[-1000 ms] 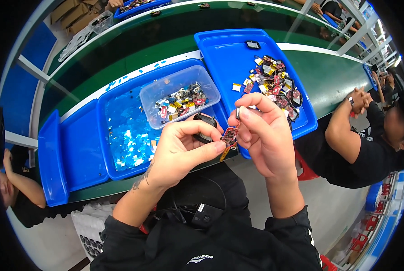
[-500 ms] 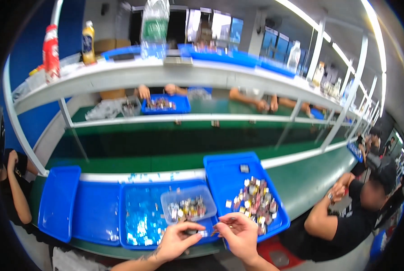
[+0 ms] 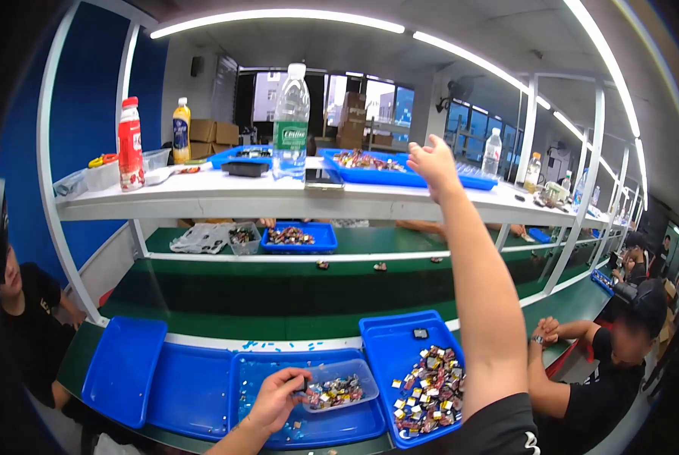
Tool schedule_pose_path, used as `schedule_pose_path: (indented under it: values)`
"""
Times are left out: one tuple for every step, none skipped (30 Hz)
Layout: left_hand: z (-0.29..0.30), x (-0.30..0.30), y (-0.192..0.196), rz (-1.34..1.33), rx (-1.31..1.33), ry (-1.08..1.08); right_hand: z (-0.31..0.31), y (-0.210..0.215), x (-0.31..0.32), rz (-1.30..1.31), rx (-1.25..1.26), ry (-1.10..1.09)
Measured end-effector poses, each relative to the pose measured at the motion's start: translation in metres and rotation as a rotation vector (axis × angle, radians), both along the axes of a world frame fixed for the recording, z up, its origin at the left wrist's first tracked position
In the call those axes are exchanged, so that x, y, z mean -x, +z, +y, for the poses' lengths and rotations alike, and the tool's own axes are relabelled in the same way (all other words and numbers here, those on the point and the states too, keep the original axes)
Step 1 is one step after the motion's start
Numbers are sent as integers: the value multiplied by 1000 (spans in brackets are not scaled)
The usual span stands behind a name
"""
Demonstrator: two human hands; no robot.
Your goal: The recorder is shown assembling small electronic components, specifically attaching a small battery and a protective case to what appears to be a smartwatch or similar device.
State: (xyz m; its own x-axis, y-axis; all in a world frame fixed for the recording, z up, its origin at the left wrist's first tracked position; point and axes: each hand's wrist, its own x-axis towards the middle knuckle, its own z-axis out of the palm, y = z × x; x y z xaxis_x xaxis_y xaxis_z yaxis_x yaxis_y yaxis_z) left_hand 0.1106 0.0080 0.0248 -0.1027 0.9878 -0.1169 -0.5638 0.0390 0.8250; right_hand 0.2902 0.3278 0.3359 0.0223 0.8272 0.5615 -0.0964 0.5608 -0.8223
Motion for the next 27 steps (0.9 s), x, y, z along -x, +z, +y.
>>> schedule_pose_path:
  values:
    - [-2,3,8,34,-8,23,0,-9,-9,-60,-65,-22]
    - [-3,5,21,43,-55,23,-4,-22,-23,-126,-113,-63]
    - [-3,9,32,72,-132,27,-15,-38,-26,-240,-166,-137]
    - [-5,10,51,124,-192,16,-33,-50,-39,-366,-212,-228]
    - [-8,10,70,132,-285,-2,-48,-67,-48,-406,-235,-162]
    - [-12,9,89,123,-362,-17,-67,-84,-58,-447,-246,-102]
    - [-15,7,105,92,-426,-78,-86,-101,-71,-646,-219,-40]
    - [-19,-2,119,179,-526,-48,-107,-119,-87,-836,-183,53]
    - [-55,0,140,225,-522,-80,-132,-137,-75,-933,-124,156]
    - [-52,2,143,238,-598,-155,-134,-165,-87,-1220,-401,220]
    - [-36,2,134,227,-615,-158,-154,-195,-90,-1228,-83,251]
    - [-31,-3,126,210,-579,-150,-163,-232,-100,-1210,36,282]
    - [-29,-9,120,170,-557,-157,-174,-253,-113,-1263,-17,271]
    - [-30,-14,115,127,-538,-164,-194,-263,-119,-1297,102,210]
    - [-31,-18,112,89,-524,-167,-206,-263,-127,-1302,115,208]
    - [-31,-22,112,54,-513,-169,-215,-260,-133,-1306,122,206]
    - [-34,-24,109,52,-488,-151,-224,-266,-133,-1289,161,269]
    - [-36,-26,109,51,-466,-132,-230,-269,-132,-1269,197,329]
    - [-37,-27,109,52,-447,-113,-231,-269,-127,-1274,229,375]
    - [-38,-31,108,43,-430,-103,-233,-272,-129,-1273,236,374]
    - [-39,-35,108,35,-414,-94,-235,-275,-131,-1256,171,401]
    - [-38,-38,109,29,-399,-84,-236,-278,-132,-1238,104,426]
    - [-38,-41,109,23,-385,-73,-236,-284,-132,-1219,78,437]
    - [-37,-44,110,18,-372,-62,-238,-285,-132,-1217,79,435]
    - [-38,-47,111,22,-357,-39,-239,-288,-130,-1203,42,419]
    - [-37,-49,112,19,-348,-25,-240,-287,-129,-1194,9,391]
    - [-35,-51,113,16,-340,-12,-239,-287,-130,-1184,-25,363]
